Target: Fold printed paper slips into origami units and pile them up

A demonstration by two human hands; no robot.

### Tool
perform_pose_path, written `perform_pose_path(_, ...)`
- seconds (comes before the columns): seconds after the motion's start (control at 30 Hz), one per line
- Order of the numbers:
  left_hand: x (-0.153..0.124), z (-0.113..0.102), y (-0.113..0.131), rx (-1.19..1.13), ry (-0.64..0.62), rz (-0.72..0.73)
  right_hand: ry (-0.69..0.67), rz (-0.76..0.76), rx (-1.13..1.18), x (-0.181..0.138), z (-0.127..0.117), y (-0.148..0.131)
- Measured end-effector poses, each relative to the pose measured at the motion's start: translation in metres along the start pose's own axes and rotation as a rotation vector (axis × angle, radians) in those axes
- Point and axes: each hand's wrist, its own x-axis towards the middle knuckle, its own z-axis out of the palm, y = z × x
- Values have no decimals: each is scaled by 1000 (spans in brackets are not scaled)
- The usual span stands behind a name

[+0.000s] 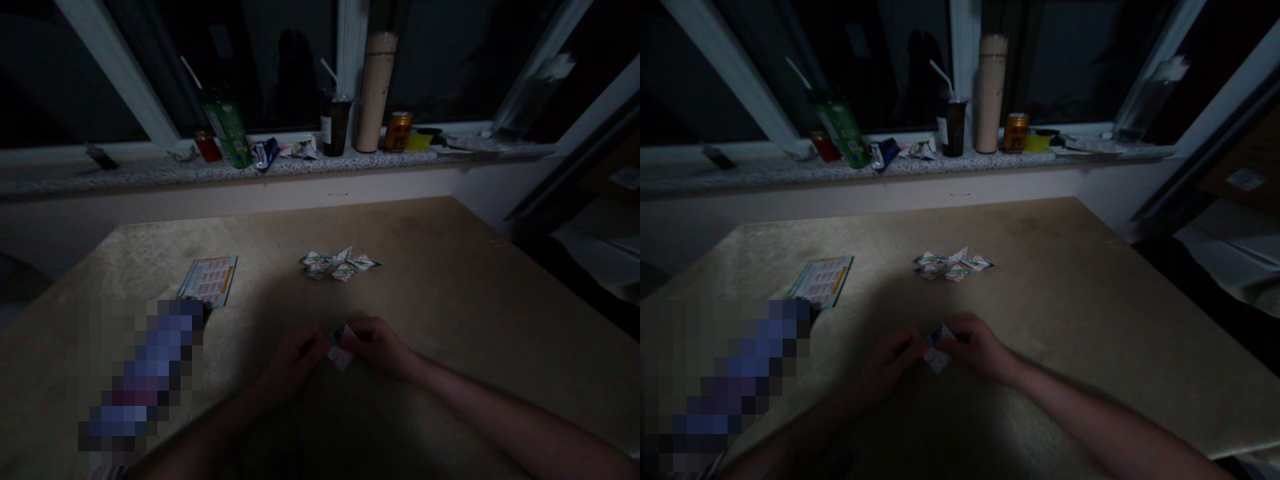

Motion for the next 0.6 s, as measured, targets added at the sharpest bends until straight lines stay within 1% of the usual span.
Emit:
perform_pose_path(0.17, 0, 1, -2, 26, 17, -3, 51, -15, -152, 0, -2, -1)
perform_pose_path(0.33, 2, 0, -1, 36, 52, -49, 124, 43, -207, 0, -3, -4)
perform_pose_path(0.5, 3, 1, 0, 17, 84, -65, 89, 34, -135, 0, -3, 0)
perform_pose_path(0.6, 3, 3, 1, -11, 27, -48, 58, 44, -79, 0, -2, 1)
